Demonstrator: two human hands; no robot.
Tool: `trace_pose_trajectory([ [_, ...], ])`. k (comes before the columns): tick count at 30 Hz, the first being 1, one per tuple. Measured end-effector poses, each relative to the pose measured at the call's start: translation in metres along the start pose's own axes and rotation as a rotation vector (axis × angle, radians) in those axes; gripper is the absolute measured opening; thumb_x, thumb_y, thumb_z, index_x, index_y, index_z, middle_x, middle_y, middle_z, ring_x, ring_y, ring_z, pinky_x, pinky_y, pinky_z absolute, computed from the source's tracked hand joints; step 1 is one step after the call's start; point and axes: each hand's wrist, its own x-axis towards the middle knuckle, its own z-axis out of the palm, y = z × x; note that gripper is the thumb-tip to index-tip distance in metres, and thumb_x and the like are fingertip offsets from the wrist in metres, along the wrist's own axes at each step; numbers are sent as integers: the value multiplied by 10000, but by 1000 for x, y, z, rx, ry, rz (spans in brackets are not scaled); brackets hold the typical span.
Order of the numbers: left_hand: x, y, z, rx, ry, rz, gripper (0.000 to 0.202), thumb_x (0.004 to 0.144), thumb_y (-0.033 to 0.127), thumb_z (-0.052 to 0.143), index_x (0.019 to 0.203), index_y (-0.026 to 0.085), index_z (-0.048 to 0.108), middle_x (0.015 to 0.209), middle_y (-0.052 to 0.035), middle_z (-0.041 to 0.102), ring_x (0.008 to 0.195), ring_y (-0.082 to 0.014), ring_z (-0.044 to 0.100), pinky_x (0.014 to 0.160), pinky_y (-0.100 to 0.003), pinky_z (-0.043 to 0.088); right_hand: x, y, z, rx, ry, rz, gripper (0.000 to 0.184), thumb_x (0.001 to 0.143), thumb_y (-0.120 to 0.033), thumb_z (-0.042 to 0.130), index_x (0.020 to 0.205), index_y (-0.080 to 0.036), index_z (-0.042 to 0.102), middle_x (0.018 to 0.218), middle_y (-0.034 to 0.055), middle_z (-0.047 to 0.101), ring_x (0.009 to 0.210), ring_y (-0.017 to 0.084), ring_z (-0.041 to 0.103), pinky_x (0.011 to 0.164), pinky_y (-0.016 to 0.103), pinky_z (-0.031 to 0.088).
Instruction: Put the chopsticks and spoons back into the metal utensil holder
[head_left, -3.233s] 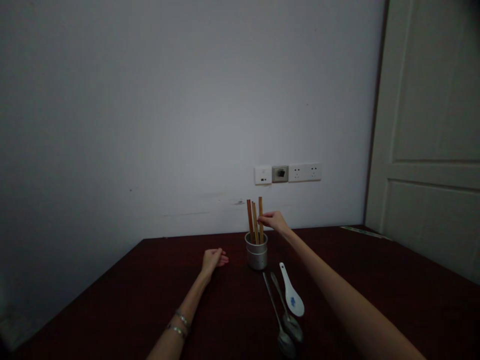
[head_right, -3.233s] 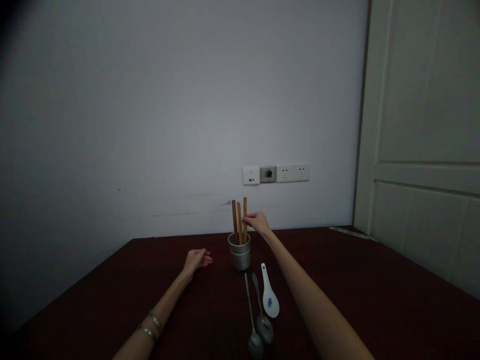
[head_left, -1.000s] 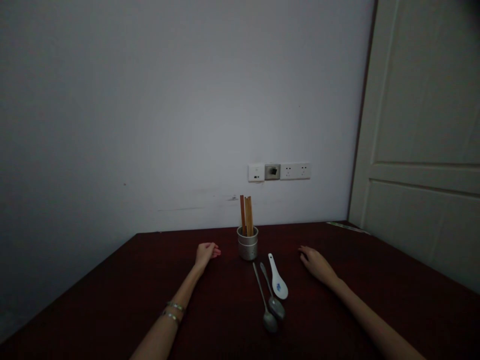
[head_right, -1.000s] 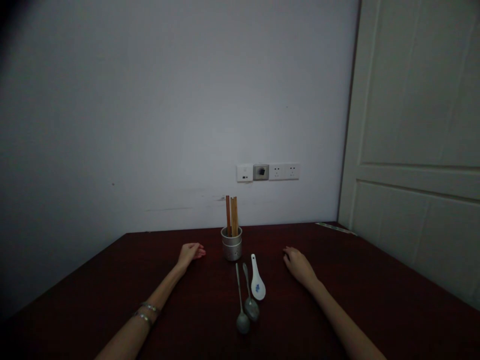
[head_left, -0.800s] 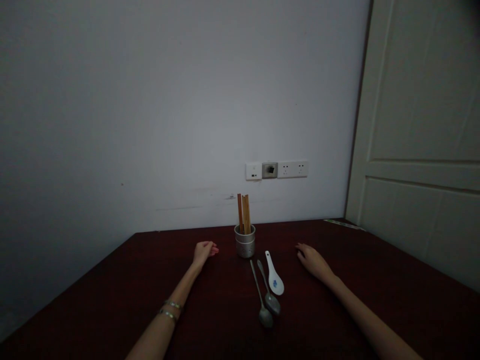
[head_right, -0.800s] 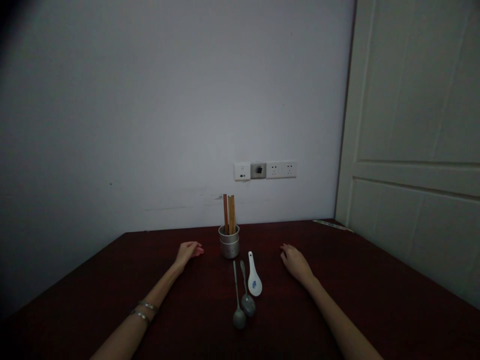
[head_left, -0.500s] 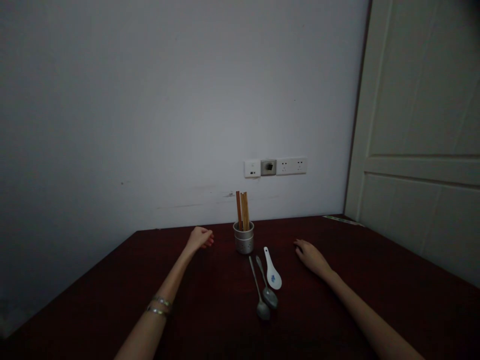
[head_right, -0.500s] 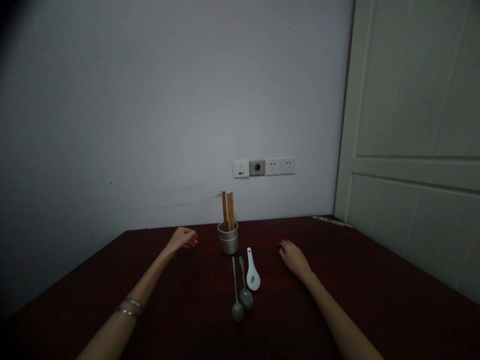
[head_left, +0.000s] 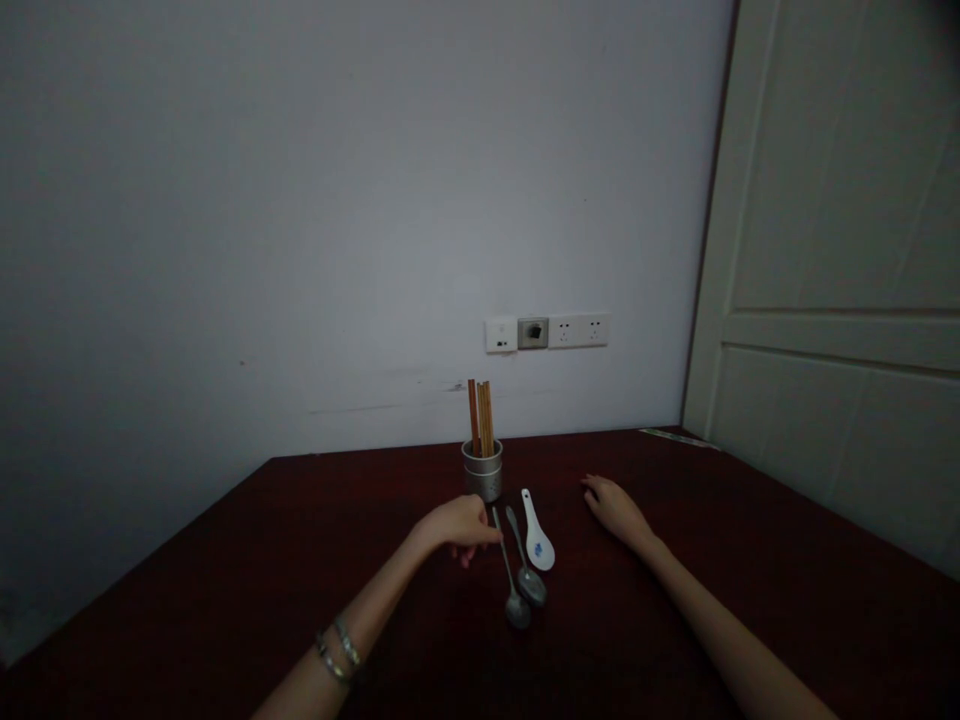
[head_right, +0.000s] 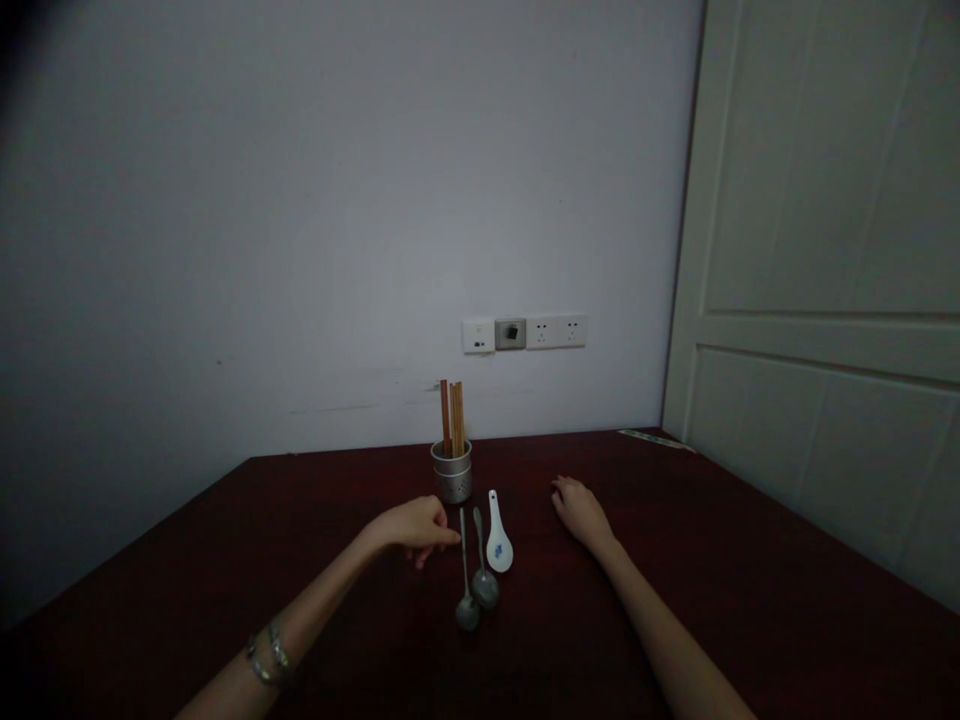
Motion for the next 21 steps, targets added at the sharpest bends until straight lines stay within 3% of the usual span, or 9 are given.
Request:
trace_pose_trajectory([
  [5, 22, 1, 27, 188, 195, -98, 266, 725, 311, 438, 577, 145, 583, 460, -60, 576, 451, -188, 577, 545, -315, 462, 0, 0, -1, 7, 4, 5, 379, 788, -205, 396, 1096, -91, 584, 1185, 144, 538, 1133, 219, 464, 975, 318, 318],
  [9, 27, 6, 40, 295, 321, -123, 295, 749, 342, 421, 724, 146, 639, 731, -153, 666, 746, -264, 633, 697, -359, 454, 0, 0, -1, 22, 7, 14, 366, 785, -205, 405, 1083, -109, 594, 1184, 129, 542, 1130, 211, 467, 975, 312, 319],
  [13, 25, 11, 49, 373, 349, -111, 373, 764, 374, 389, 857, 123, 649, 930, -213, 638, 901, -322, 593, 743, -419, 439, 0, 0, -2, 11, 3, 21, 366, 782, -205, 407, 1082, -110, 595, 1181, 125, 546, 1130, 208, 469, 974, 308, 321],
  [21, 26, 7, 57, 393, 389, -116, 337, 749, 302, 387, 865, 133, 655, 932, -200, 639, 887, -298, 597, 743, -402, 438, 0, -1, -2, 3, 12, -3, 376, 783, -197, 392, 1077, -79, 594, 1164, 151, 552, 1118, 216, 480, 970, 316, 326],
])
